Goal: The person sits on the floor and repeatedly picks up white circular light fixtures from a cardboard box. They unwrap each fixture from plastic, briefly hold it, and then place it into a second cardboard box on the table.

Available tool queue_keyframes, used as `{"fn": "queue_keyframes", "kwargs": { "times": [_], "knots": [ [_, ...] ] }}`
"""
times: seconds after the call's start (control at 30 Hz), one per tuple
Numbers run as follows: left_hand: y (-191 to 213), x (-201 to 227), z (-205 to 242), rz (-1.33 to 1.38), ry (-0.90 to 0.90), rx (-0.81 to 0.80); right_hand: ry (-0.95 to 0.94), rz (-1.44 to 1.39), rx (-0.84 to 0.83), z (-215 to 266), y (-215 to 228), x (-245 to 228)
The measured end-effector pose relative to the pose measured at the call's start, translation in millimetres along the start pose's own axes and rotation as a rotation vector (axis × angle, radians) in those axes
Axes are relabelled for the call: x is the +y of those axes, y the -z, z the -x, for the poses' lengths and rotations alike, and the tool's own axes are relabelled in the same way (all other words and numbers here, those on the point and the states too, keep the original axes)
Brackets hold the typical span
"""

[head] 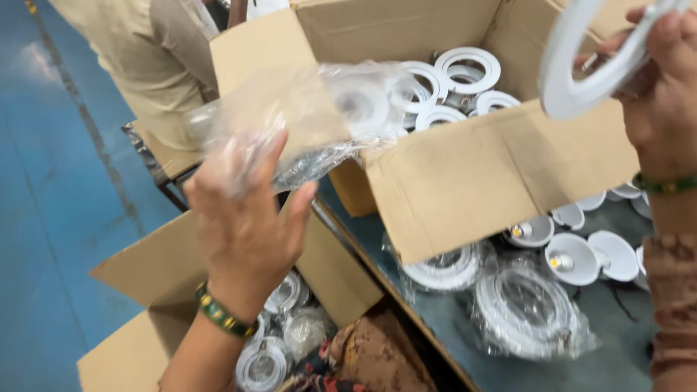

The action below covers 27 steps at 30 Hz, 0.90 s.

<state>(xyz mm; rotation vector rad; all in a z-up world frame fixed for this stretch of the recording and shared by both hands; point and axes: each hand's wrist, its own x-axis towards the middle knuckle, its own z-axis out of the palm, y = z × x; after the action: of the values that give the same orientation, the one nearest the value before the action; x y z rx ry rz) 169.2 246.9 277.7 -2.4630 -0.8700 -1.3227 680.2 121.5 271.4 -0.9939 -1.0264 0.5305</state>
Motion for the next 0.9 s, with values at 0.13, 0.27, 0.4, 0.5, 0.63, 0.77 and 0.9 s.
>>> {"fn": "queue_keyframes", "kwargs": {
  "times": [0.13,0.27,0.4,0.5,0.63,0.77,0.9],
  "knots": [
    [-69,6,-41,-0.090,-0.043,-0.044,0.011,0.246,-0.031,-83,6,23],
    [-124,-9,-55,-0.071,0.028,-0.181,0.005,0.373,-0.052,-141,-1,56],
    [-152,-17,-43,0.171,0.195,-0.262,-0.105,0.511,-0.088,-170,-13,103],
    [-167,-18,-23,0.312,0.278,-0.208,-0.207,0.609,-0.169,-177,-16,130],
    [-184,-15,-11,0.568,0.336,-0.046,-0.297,0.730,-0.281,-178,-23,142],
    [-203,-3,-8,0.672,0.412,0.130,-0.322,0.758,-0.277,-173,-24,139],
    [-222,-5,-1,0.626,0.621,0.174,-0.267,0.777,-0.351,-167,-12,144]
  ]
}}
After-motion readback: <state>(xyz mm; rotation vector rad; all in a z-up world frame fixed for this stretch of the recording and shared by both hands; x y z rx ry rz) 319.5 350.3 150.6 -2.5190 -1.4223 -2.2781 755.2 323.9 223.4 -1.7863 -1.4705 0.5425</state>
